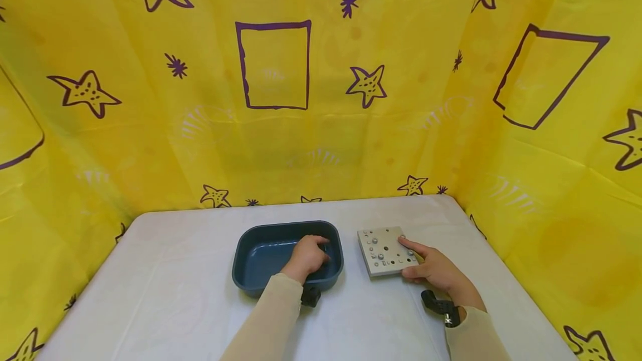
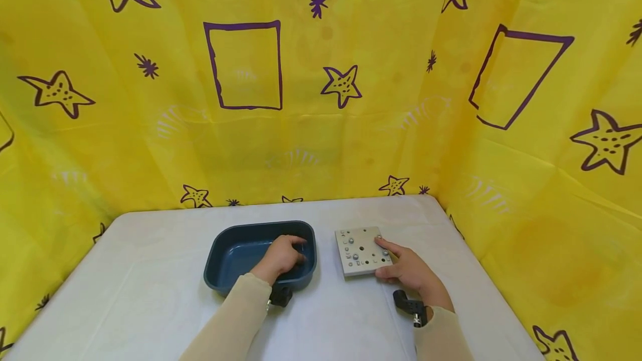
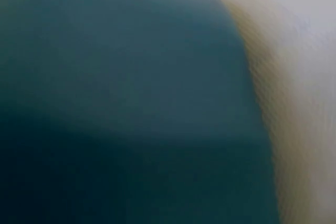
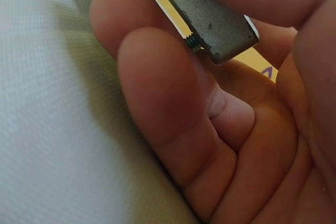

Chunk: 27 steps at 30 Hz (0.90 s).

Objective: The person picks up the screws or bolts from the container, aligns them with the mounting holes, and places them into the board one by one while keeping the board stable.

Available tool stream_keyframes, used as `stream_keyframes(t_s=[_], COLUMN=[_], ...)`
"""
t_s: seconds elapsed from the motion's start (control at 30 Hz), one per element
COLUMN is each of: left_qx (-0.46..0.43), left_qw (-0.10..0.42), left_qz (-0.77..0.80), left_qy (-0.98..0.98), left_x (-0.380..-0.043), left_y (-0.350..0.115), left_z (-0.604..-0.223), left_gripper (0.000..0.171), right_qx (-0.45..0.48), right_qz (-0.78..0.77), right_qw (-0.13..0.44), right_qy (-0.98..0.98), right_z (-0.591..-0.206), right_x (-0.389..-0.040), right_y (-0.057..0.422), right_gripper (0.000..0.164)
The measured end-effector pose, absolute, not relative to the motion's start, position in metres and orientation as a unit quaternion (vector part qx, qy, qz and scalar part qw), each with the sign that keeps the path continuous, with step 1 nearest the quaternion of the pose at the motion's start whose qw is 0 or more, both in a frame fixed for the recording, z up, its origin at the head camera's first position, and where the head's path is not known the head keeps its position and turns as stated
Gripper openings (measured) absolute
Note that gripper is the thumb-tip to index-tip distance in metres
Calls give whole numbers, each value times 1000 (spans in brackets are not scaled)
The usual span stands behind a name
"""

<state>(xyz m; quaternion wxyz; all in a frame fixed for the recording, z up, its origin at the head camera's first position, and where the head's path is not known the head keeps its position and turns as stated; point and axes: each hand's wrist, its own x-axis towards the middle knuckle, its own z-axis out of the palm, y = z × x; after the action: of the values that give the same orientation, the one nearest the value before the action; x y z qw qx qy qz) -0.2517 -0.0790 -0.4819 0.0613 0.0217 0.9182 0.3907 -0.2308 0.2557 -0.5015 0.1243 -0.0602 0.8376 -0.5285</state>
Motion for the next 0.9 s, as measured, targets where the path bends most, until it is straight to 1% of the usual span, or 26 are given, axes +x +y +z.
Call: stream_keyframes(t_s=[0.17, 0.37, 0.63, 0.9], left_qx=[30, 61, 85, 102], left_qw=[59, 34, 20, 3], left_qz=[371, 309, 261, 230], left_qy=[926, 948, 961, 968], left_x=[-252, -254, -252, -252], left_y=[-79, -76, -71, -70], left_z=[-481, -485, -480, -483], left_gripper=[34, 29, 16, 12], right_qx=[-64, -75, -64, -64], right_qz=[-528, -522, -525, -534], right_qw=[127, 126, 127, 134], right_qy=[837, 840, 839, 832], right_z=[-502, -502, -501, -503], right_x=[-232, -231, -231, -232], right_y=[256, 257, 257, 258], right_gripper=[86, 87, 86, 86])
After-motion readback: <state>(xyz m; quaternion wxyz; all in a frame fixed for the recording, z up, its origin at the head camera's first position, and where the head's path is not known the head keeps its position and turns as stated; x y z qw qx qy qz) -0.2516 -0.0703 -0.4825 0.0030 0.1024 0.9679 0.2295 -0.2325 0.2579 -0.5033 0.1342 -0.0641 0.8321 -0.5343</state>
